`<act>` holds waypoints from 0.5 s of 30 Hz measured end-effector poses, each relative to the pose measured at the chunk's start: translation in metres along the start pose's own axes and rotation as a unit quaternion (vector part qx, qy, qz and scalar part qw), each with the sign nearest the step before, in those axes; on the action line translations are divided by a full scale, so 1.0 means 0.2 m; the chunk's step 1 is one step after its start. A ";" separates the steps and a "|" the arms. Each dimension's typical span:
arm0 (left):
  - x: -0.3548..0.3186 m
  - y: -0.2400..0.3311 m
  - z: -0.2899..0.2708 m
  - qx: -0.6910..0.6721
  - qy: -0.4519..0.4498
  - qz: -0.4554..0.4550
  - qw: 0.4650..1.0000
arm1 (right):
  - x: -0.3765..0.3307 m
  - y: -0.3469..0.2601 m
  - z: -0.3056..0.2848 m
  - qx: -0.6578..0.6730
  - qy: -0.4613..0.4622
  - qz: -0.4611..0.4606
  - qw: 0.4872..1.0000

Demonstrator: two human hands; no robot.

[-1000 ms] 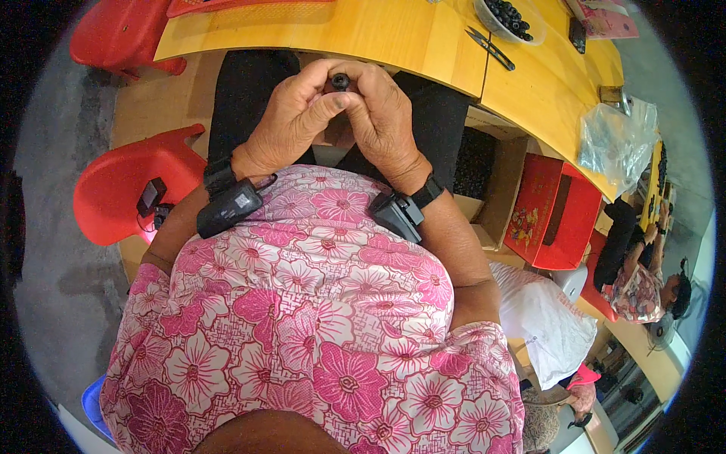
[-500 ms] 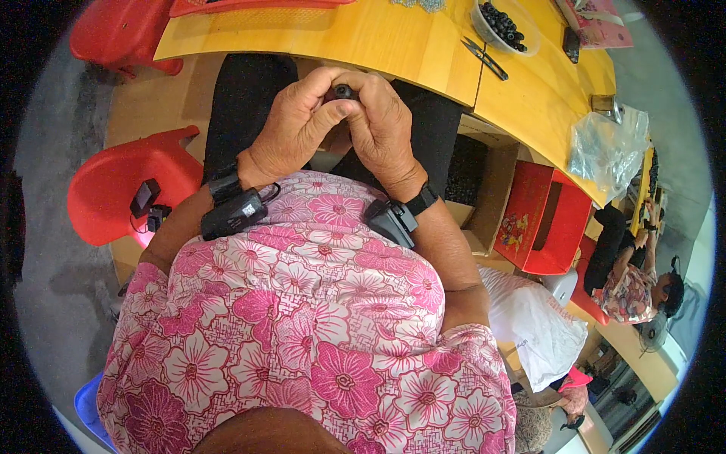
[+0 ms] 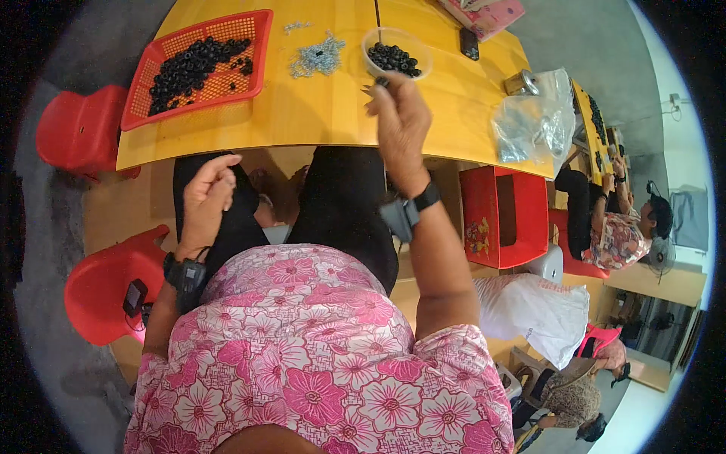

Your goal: The person assembles small components by inserting beads into rubber caps by hand, retrieves an item from the floor, and fits additional beads into rubber caps.

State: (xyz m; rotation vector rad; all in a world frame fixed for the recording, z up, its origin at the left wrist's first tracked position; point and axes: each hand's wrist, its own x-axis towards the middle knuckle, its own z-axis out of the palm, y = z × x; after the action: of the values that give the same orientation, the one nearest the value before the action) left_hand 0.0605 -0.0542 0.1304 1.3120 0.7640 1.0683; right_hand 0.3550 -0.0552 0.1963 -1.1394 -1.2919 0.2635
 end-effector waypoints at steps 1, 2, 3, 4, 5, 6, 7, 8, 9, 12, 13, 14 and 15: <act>0.00 0.00 -0.04 0.009 0.015 -0.001 1.000 | 0.06 0.01 -0.03 -0.026 0.009 -0.007 1.000; -0.01 -0.01 -0.07 0.018 0.031 -0.005 0.999 | 0.12 0.04 -0.06 -0.054 0.017 -0.012 0.998; 0.00 -0.03 -0.10 0.022 0.047 0.001 0.999 | 0.18 0.10 -0.10 -0.101 0.014 -0.025 0.994; 0.01 -0.01 -0.14 0.062 0.061 -0.012 0.996 | 0.25 0.19 -0.14 -0.144 0.008 -0.033 0.989; 0.03 0.02 -0.16 0.071 0.070 0.004 0.995 | 0.35 0.28 -0.19 -0.222 -0.003 -0.059 0.973; 0.03 0.04 -0.17 0.080 0.077 0.013 0.994 | 0.40 0.36 -0.26 -0.298 -0.021 -0.081 0.951; 0.03 0.05 -0.20 0.070 0.082 0.010 0.994 | 0.46 0.40 -0.29 -0.328 -0.050 -0.059 0.941; 0.06 0.05 -0.22 0.054 0.076 0.010 0.996 | 0.50 0.41 -0.34 -0.366 -0.074 -0.038 0.927; 0.04 0.04 -0.25 0.063 0.088 -0.011 0.994 | 0.52 0.45 -0.36 -0.348 -0.075 -0.030 0.934; 0.03 0.04 -0.31 0.051 0.104 -0.006 0.993 | 0.53 0.45 -0.25 -0.360 -0.061 -0.036 0.930; 0.03 0.04 -0.32 0.017 0.118 -0.006 0.993 | 0.53 0.45 -0.22 -0.249 -0.048 -0.010 0.967; 0.03 0.05 -0.32 -0.019 0.130 -0.004 0.991 | 0.53 0.44 -0.20 -0.244 -0.050 -0.007 0.968; 0.05 0.06 -0.32 -0.016 0.132 -0.007 0.991 | 0.52 0.43 -0.18 -0.217 -0.055 -0.056 0.973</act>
State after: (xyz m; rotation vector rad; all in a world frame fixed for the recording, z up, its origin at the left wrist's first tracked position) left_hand 0.0024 -0.0219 0.1346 1.1490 0.9467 1.2541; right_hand 0.4553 0.0409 0.1988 -1.4266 -1.5534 -0.0470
